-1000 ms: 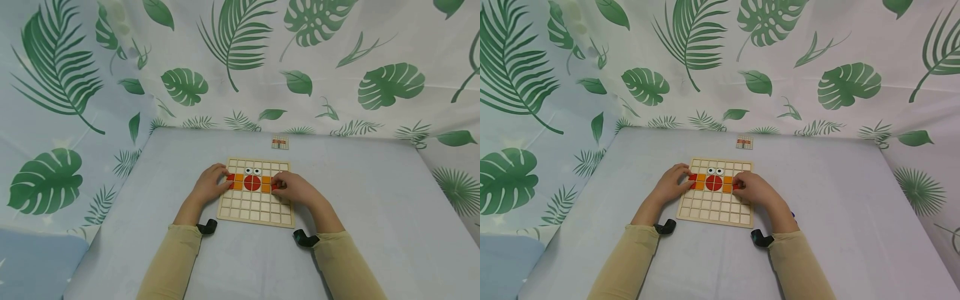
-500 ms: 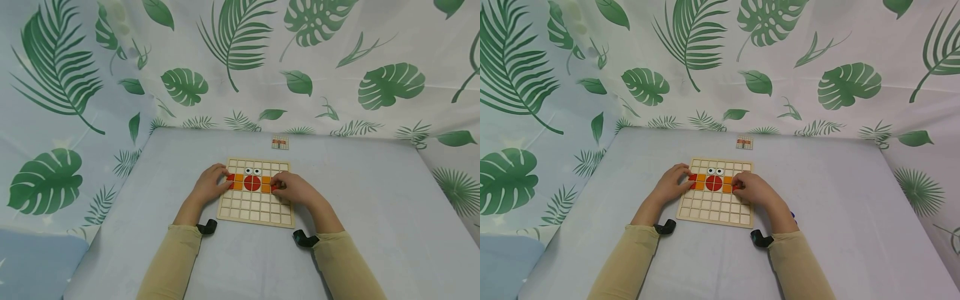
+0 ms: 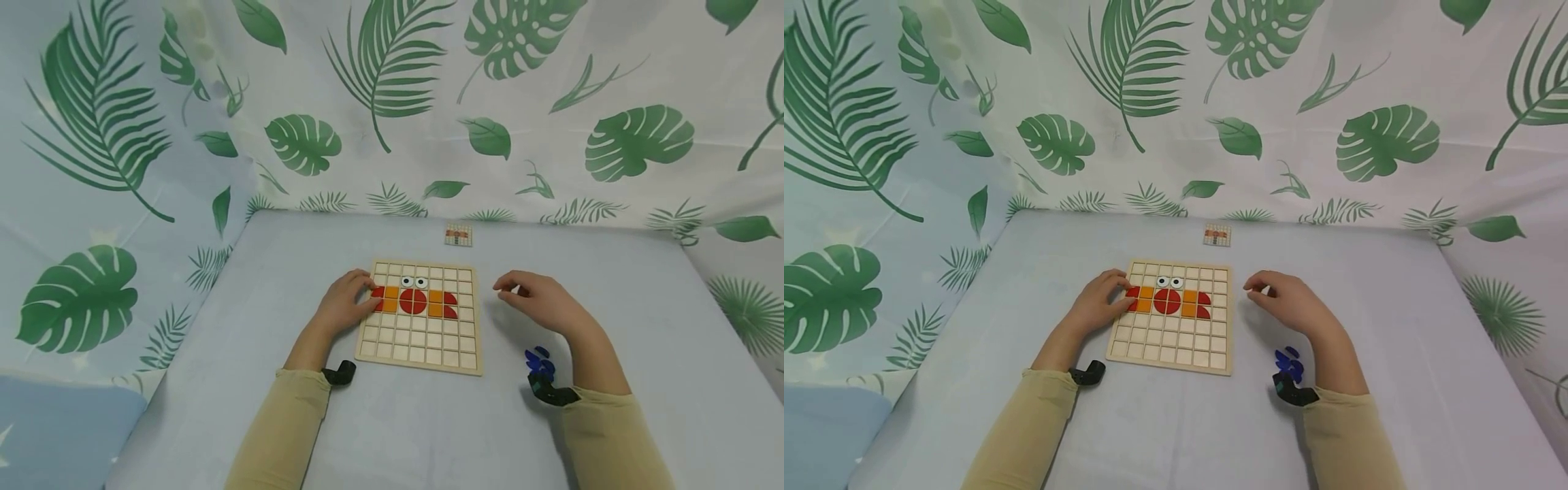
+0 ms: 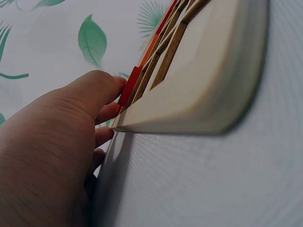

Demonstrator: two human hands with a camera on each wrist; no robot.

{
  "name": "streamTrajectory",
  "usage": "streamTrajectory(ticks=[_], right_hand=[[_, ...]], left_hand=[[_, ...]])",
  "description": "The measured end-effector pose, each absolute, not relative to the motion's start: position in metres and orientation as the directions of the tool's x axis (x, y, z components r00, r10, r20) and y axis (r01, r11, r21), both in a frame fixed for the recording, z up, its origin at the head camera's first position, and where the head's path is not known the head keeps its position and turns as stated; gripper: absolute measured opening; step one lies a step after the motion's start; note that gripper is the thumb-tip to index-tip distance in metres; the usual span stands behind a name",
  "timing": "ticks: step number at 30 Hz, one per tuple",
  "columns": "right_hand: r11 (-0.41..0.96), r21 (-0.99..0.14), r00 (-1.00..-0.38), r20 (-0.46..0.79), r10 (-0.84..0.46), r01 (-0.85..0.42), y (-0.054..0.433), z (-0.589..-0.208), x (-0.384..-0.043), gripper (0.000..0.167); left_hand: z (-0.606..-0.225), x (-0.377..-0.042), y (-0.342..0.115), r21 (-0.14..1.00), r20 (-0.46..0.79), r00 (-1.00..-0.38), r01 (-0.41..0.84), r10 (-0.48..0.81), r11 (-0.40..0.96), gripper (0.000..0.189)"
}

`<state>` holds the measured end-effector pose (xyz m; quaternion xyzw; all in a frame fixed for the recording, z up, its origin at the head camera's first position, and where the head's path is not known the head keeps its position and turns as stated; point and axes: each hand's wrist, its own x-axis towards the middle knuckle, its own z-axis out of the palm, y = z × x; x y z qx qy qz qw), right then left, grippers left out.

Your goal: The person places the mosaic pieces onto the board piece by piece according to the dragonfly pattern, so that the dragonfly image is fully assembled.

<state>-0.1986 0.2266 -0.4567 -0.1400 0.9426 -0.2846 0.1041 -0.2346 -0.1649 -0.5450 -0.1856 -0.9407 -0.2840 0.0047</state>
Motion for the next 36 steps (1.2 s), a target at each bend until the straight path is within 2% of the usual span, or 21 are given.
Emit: streamTrajectory(ticks=[5, 9, 15, 20, 25, 29, 36], right_hand=[[0.808, -0.569, -0.944, -0.160, -0.290, -0.152, 0.272, -0.458, -0.184, 0.031], [0.810, -0.568, -0.931, -0.198, -0.305, -0.145, 0.296, -0.469, -0.175, 0.028], [0.737, -0.658, -0.905, -0.202, -0.374, -0.158, 0.310, -0.484, -0.164, 0.023], [0.691, -0.696, -0.879, -0.187, -0.439, -0.197, 0.315, -0.498, -0.161, 0.023], [0.653, -0.695, -0.837, -0.136, -0.530, -0.301, 0.322, -0.509, -0.161, 0.023], [0.623, -0.686, -0.803, -0.094, -0.589, -0.376, 0.323, -0.511, -0.162, 0.025], [0.575, -0.696, -0.748, -0.082, -0.658, -0.430, 0.322, -0.512, -0.165, 0.026]], left_hand=[[-0.545, -0.234, -0.163, 0.522, 0.119, -0.930, 0.356, 0.347, 0.775, 0.031], [-0.545, -0.232, -0.164, 0.525, 0.113, -0.933, 0.348, 0.342, 0.776, 0.031], [-0.545, -0.232, -0.165, 0.526, 0.123, -0.931, 0.355, 0.345, 0.772, 0.031], [-0.546, -0.233, -0.164, 0.532, 0.123, -0.928, 0.361, 0.352, 0.766, 0.031], [-0.549, -0.233, -0.163, 0.524, 0.101, -0.934, 0.344, 0.344, 0.779, 0.031], [-0.548, -0.233, -0.162, 0.522, 0.090, -0.937, 0.333, 0.337, 0.786, 0.031], [-0.546, -0.233, -0.163, 0.519, 0.097, -0.934, 0.343, 0.345, 0.783, 0.032]])
